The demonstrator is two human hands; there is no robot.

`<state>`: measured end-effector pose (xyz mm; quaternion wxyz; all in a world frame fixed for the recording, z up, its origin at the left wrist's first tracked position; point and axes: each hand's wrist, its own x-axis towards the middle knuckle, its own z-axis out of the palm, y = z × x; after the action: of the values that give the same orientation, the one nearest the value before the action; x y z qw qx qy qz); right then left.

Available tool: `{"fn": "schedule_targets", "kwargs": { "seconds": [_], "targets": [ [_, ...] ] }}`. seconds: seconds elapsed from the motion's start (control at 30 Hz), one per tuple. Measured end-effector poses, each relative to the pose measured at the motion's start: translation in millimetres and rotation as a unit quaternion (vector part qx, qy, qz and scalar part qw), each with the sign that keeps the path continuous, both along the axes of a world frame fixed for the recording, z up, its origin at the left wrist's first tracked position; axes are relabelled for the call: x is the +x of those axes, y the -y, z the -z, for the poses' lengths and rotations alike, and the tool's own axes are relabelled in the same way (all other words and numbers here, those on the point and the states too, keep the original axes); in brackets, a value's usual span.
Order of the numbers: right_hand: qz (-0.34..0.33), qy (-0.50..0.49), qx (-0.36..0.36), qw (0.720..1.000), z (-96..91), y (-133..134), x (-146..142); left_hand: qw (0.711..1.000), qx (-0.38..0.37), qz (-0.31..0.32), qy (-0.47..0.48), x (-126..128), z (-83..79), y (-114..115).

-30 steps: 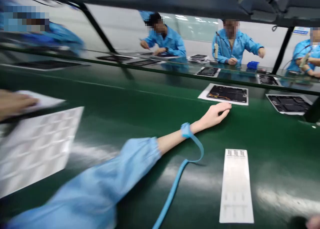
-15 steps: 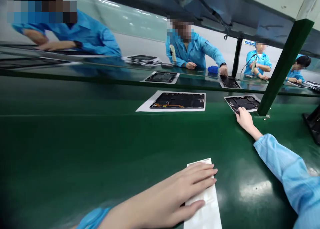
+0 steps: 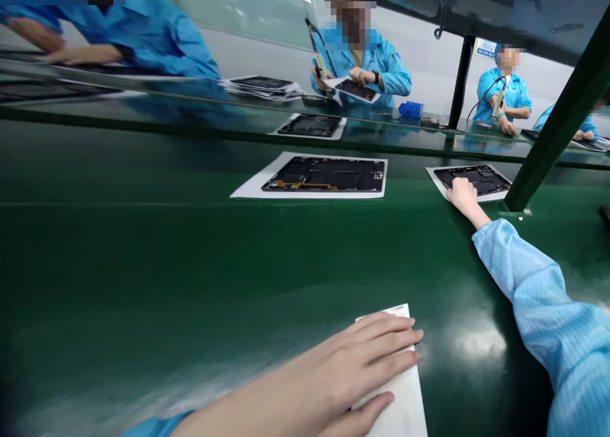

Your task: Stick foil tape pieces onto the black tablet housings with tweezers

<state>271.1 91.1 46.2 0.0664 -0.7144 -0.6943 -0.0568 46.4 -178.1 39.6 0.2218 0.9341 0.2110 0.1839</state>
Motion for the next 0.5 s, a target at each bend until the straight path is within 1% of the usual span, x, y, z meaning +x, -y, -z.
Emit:
{"fn": "schedule_targets", "kwargs": {
  "seconds": [0.1, 0.2, 0.33, 0.5],
  "targets": [
    [0.008, 0.002, -0.013, 1.0, -4.4, -3.4, 1.0, 1.0, 0.001, -0.01, 0.008, 0.0, -2.3, 1.1],
    [-0.007, 0.0, -0.027, 1.0, -8.2, -5.0, -2.9, 1.0, 0.003, -0.013, 0.011, 0.3, -4.9, 1.9],
    [-0.042, -0.003, -0.048, 0.998, -9.5, -5.3, -15.0, 1.0, 0.001, -0.013, 0.01, 1.0, -6.1, 1.5],
    [-0.054, 0.007, -0.049, 0.997, -8.6, -2.1, -29.1, 1.0, -0.01, -0.014, 0.019, 0.8, -3.1, 1.1]
  ]
}}
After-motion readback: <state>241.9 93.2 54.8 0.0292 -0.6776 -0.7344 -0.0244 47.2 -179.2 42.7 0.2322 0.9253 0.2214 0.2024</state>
